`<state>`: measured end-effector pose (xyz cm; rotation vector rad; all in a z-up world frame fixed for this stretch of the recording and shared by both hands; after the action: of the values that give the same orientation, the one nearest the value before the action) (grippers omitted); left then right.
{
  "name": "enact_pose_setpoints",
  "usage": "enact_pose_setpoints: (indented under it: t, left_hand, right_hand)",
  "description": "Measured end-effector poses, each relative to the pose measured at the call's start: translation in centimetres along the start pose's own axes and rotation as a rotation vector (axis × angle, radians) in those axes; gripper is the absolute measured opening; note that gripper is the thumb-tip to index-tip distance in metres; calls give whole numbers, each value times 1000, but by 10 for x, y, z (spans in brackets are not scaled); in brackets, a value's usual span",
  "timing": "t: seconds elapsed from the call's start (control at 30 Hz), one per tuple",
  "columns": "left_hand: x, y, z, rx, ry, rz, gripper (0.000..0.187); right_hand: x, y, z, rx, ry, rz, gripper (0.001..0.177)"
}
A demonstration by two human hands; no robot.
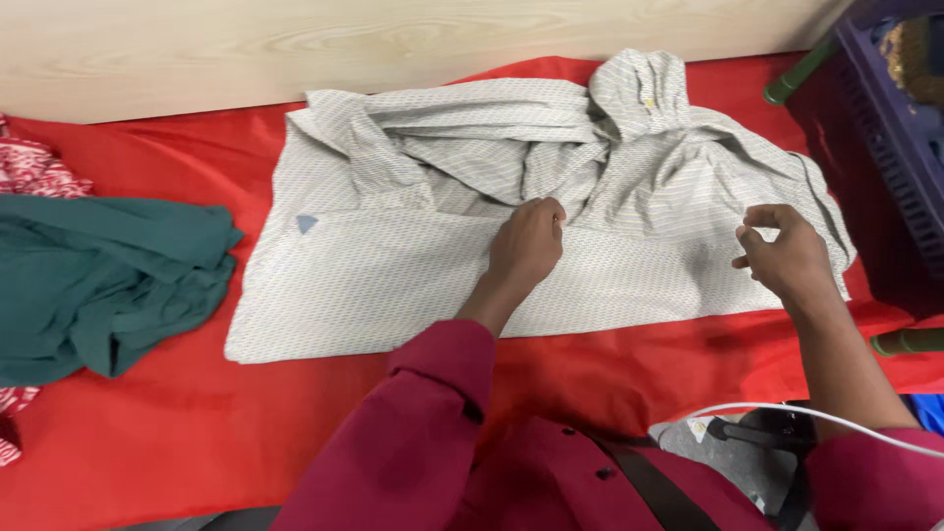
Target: The person folds a light-colored patterned shirt on a red-covered table. They smooth the fabric, fold the sleeves inward, and fold the shirt in half multiple times to create a compact bundle.
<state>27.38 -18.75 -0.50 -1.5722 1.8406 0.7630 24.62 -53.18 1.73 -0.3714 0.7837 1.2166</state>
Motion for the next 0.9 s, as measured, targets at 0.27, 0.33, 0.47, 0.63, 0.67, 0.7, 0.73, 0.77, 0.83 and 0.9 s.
enact_pose_setpoints:
  t: [0.27, 0.33, 0.47, 0.63, 0.67, 0.7, 0.73, 0.77, 0.83, 0.9]
  left_hand:
    - [80, -97, -5, -333, -144, 231, 43]
    - [87, -114, -14, -277, -192, 324, 43]
    - [82, -131, -22, -282, 194, 291, 26]
    - [70, -166, -55, -75, 105, 195, 22]
    - [70, -169, -59, -28, 118, 167, 21]
    - [73, -170, -58, -17, 110, 132, 21]
    - [76, -169, -54, -6, 103, 97, 21]
    - [79, -168, -51, 6, 96, 63, 21]
    - [73, -161, -53, 89, -58, -123, 24]
    - [73, -154, -51, 59, -113, -201, 30]
  right_hand:
    - [-16, -76, -99, -182, -3, 218, 110]
    - [-11, -82, -132, 12, -14, 309, 113]
    - [-14, -85, -143, 13, 33, 288, 98]
    - [-14, -82, -147, 40, 149, 336, 87]
    - [-15, -81, -149, 46, 187, 328, 88]
    - [-16, -80, -151, 48, 205, 337, 87]
    - [-17, -80, -152, 50, 222, 346, 86]
    - [-19, -80, -154, 53, 240, 354, 86]
    - [-25, -80, -158, 79, 299, 394, 85]
    - [-31, -77, -160, 102, 358, 416, 84]
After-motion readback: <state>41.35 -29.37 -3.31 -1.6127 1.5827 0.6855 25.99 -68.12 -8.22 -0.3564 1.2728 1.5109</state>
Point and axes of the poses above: each hand's wrist, its own y-axis away from the middle knuckle, its own x-axis out of the palm, z = x × y, the point moved 10 cm from there along -y, towards the middle knuckle, and after that the axes turned 9 degrees about -y, right-handed, at the moved point
